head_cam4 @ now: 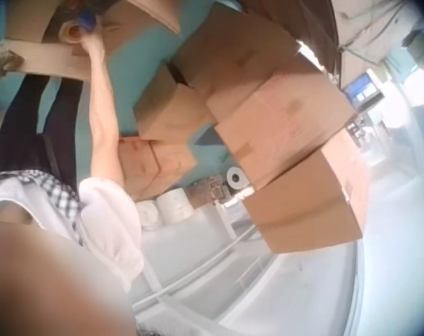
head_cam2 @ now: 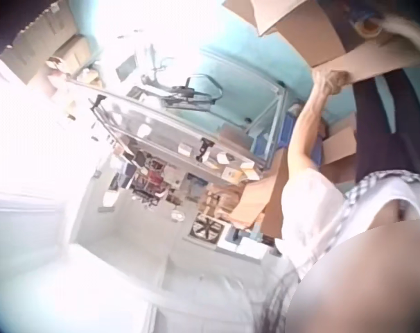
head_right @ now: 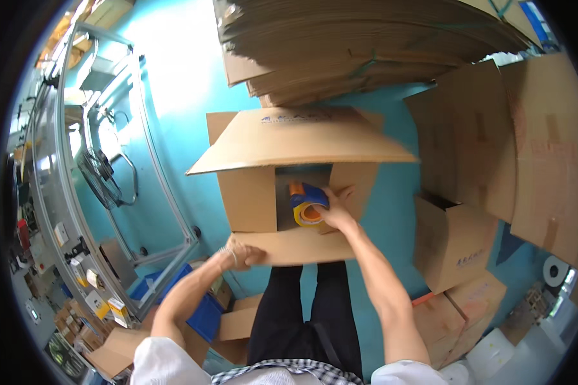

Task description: The person is assembling and taping cardboard boxes.

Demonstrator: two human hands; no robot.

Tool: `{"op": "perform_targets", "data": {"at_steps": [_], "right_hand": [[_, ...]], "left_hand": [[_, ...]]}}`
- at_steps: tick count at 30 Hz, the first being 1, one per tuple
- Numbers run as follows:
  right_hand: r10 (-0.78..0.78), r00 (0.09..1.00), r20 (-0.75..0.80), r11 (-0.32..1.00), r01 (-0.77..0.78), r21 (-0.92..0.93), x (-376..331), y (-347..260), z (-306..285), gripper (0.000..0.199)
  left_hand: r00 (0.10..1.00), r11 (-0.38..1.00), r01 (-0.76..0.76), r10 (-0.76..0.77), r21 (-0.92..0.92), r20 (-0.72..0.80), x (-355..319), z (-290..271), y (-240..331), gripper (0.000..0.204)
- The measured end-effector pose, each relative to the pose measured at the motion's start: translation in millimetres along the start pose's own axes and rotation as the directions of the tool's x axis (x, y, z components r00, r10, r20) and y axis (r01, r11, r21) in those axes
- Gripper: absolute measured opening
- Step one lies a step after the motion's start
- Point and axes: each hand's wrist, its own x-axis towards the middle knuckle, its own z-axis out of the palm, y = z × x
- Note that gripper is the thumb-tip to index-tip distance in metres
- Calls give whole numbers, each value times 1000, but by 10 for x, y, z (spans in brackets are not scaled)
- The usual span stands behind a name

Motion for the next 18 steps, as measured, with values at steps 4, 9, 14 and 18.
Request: {"op": "perform_targets", "data": {"at_steps": [4, 9, 14, 18], "right_hand": [[-449, 891, -63, 887, 454, 92, -490, -187, -376, 42], [-732, 362, -577, 617, 713, -335, -784, -897, -1258, 27], [-236, 839, -490, 892, 387, 232, 9, -19, -1294, 40], [-472, 786, -399, 796, 574, 190, -12, 611, -127, 39]], "left_hand": [[942, 998, 32, -13, 50, -336, -69, -125, -633, 29], [400, 923, 294, -355, -248, -845, 191, -224, -767, 56], [-171, 610, 173, -754, -773, -634, 798, 409, -745, 90], [-132, 573, -127, -819, -810, -559, 836, 373, -603, 103]]}}
